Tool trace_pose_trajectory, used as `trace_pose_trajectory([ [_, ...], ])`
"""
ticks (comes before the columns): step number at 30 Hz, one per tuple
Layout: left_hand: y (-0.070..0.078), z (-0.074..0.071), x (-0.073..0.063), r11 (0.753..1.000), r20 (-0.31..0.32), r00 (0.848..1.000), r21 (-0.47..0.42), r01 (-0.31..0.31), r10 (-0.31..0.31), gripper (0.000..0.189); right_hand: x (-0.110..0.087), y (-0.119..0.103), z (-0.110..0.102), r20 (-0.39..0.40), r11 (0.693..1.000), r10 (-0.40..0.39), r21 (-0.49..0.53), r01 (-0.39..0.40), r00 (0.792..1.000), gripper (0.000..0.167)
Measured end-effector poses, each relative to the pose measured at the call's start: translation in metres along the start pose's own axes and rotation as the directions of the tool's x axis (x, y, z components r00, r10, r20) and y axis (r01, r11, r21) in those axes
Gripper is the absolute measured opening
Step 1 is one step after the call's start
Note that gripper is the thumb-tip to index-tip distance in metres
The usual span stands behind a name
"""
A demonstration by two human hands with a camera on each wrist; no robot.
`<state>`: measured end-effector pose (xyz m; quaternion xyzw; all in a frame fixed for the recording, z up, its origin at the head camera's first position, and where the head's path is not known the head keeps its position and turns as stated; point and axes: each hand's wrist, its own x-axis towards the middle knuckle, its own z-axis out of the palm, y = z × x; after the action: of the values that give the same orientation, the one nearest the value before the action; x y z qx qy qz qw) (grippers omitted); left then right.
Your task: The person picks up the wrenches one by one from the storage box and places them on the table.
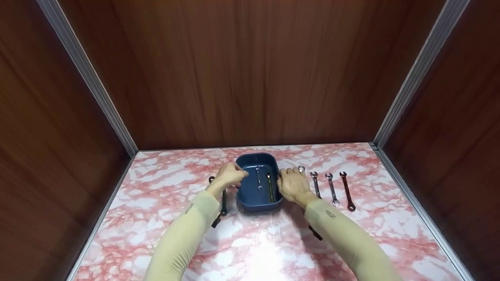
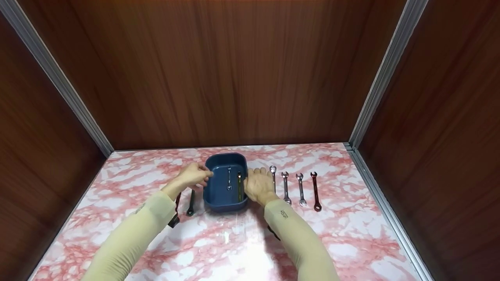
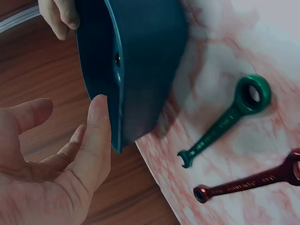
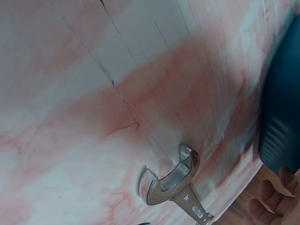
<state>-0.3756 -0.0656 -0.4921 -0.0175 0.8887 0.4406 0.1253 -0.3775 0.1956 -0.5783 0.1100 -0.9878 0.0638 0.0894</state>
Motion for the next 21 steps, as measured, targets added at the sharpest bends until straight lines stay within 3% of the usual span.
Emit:
trace_pose_trajectory([
  [6, 0.008, 0.009, 0.005, 0.993, 0.052, 0.999, -0.12, 0.022, -0.016, 0.036, 0.0, 0.0, 0.0, 0.005, 1.0, 0.002, -0.006, -0.002, 1.0, 0.039],
  [12, 0.01, 0.021, 0.011, 0.96, 0.105, 0.993, -0.271, 0.071, -0.044, 0.034, -0.001, 0.0, 0.0, 0.008, 1.0, 0.002, 0.002, -0.002, 1.0, 0.039],
  [21, 0.019, 0.039, 0.017, 0.953, 0.068, 0.996, -0.294, 0.078, -0.061, 0.025, 0.0, 0.0, 0.001, 0.007, 1.0, 0.01, -0.004, -0.01, 1.0, 0.038],
])
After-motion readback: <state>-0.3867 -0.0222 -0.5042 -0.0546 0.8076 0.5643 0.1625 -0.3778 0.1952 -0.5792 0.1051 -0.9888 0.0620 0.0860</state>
